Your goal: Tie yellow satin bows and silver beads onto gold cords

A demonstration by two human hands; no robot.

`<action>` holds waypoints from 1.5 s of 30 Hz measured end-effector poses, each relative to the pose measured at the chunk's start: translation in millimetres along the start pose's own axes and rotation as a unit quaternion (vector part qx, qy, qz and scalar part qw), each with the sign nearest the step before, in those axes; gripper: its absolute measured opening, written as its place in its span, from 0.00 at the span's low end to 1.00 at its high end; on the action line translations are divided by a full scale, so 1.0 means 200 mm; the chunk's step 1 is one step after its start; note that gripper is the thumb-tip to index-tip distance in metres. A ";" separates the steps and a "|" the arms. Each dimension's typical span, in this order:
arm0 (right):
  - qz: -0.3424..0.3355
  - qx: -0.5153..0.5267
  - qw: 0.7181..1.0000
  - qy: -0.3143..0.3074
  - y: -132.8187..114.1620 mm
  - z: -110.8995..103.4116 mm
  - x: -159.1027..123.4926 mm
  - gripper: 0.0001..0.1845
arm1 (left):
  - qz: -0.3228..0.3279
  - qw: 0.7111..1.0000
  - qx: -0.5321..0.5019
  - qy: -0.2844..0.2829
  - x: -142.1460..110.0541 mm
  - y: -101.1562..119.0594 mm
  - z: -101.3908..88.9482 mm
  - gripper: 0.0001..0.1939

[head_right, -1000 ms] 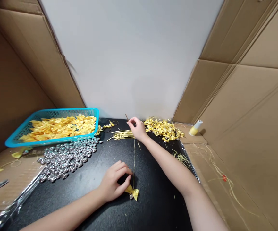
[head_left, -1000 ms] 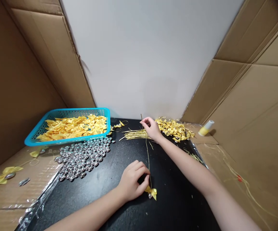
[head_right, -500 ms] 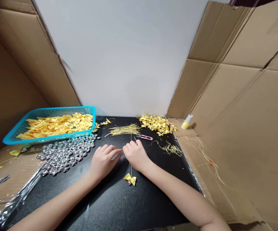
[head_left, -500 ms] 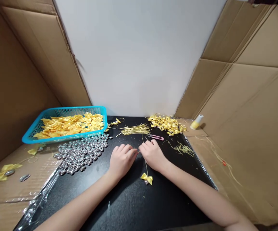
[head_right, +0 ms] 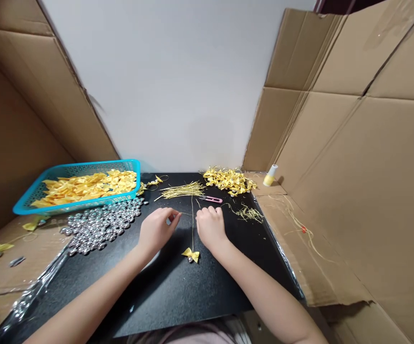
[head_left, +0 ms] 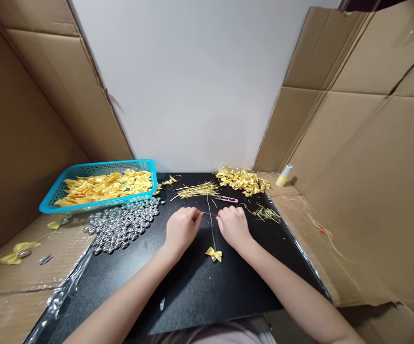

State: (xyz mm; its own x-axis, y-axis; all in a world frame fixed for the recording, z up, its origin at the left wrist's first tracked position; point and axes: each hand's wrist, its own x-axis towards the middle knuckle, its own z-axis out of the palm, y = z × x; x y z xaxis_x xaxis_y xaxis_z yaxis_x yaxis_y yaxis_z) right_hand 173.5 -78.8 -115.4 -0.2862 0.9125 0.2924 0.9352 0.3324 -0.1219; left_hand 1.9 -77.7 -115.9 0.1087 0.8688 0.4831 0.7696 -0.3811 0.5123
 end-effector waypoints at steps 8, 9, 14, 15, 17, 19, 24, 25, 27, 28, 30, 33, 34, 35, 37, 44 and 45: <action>0.084 0.165 0.982 -0.022 -0.04 0.07 -0.05 0.12 | -0.147 0.961 -0.235 -0.019 -0.08 -0.04 0.09 0.16; 0.093 0.199 0.975 -0.021 -0.04 0.08 -0.05 0.13 | -0.161 0.951 -0.263 -0.022 -0.09 -0.03 0.10 0.16; 0.128 0.375 0.918 0.020 -0.03 0.13 -0.06 0.15 | -0.200 0.910 -0.362 -0.028 -0.10 -0.01 0.14 0.17; 0.137 0.408 0.902 0.029 -0.03 0.14 -0.06 0.15 | -0.202 0.905 -0.373 -0.030 -0.11 -0.01 0.14 0.16; 0.160 0.475 0.864 0.040 -0.03 0.15 -0.06 0.14 | -0.203 0.898 -0.389 -0.035 -0.11 -0.01 0.15 0.14; 0.182 0.540 0.821 0.042 -0.03 0.17 -0.05 0.14 | -0.201 0.894 -0.399 -0.043 -0.12 0.00 0.15 0.13; 0.237 0.651 0.720 0.042 -0.03 0.19 -0.02 0.17 | -0.196 0.889 -0.410 -0.060 -0.12 0.00 0.15 0.12; 0.248 0.665 0.703 0.043 -0.03 0.19 -0.02 0.17 | -0.196 0.890 -0.408 -0.060 -0.13 0.01 0.15 0.12; 0.269 0.687 0.674 0.047 -0.02 0.18 -0.02 0.17 | -0.194 0.893 -0.402 -0.059 -0.13 0.01 0.15 0.10; 0.279 0.695 0.661 0.049 -0.02 0.18 -0.02 0.16 | -0.194 0.895 -0.398 -0.056 -0.13 0.01 0.16 0.09; 0.296 0.709 0.638 0.053 -0.02 0.18 -0.03 0.16 | -0.192 0.900 -0.389 -0.049 -0.13 0.01 0.16 0.09; 0.311 0.730 0.605 0.060 -0.03 0.18 -0.03 0.18 | -0.190 0.905 -0.378 -0.038 -0.14 0.00 0.17 0.09; 0.314 0.737 0.595 0.062 -0.03 0.18 -0.03 0.18 | -0.189 0.907 -0.375 -0.035 -0.14 -0.01 0.18 0.10; 0.316 0.743 0.587 0.063 -0.04 0.18 -0.03 0.19 | -0.188 0.909 -0.372 -0.032 -0.14 -0.01 0.18 0.10; 0.320 0.751 0.574 0.065 -0.05 0.18 -0.03 0.19 | -0.185 0.912 -0.366 -0.028 -0.14 -0.01 0.19 0.10; 0.329 0.749 0.571 0.069 -0.07 0.17 -0.04 0.17 | -0.158 0.929 -0.335 -0.030 -0.15 -0.01 0.18 0.10; 0.328 0.747 0.574 0.070 -0.07 0.17 -0.04 0.17 | -0.153 0.932 -0.327 -0.029 -0.15 -0.01 0.18 0.09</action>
State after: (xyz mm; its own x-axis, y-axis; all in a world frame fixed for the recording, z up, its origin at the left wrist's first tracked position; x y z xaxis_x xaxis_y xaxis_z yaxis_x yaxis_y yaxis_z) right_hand 154.9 -82.9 -148.1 0.1433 0.9648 -0.2207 -0.4208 -0.1424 -0.8959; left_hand 19.8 -92.1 -156.6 -0.0045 0.9770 0.2133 0.2237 -0.2069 0.9524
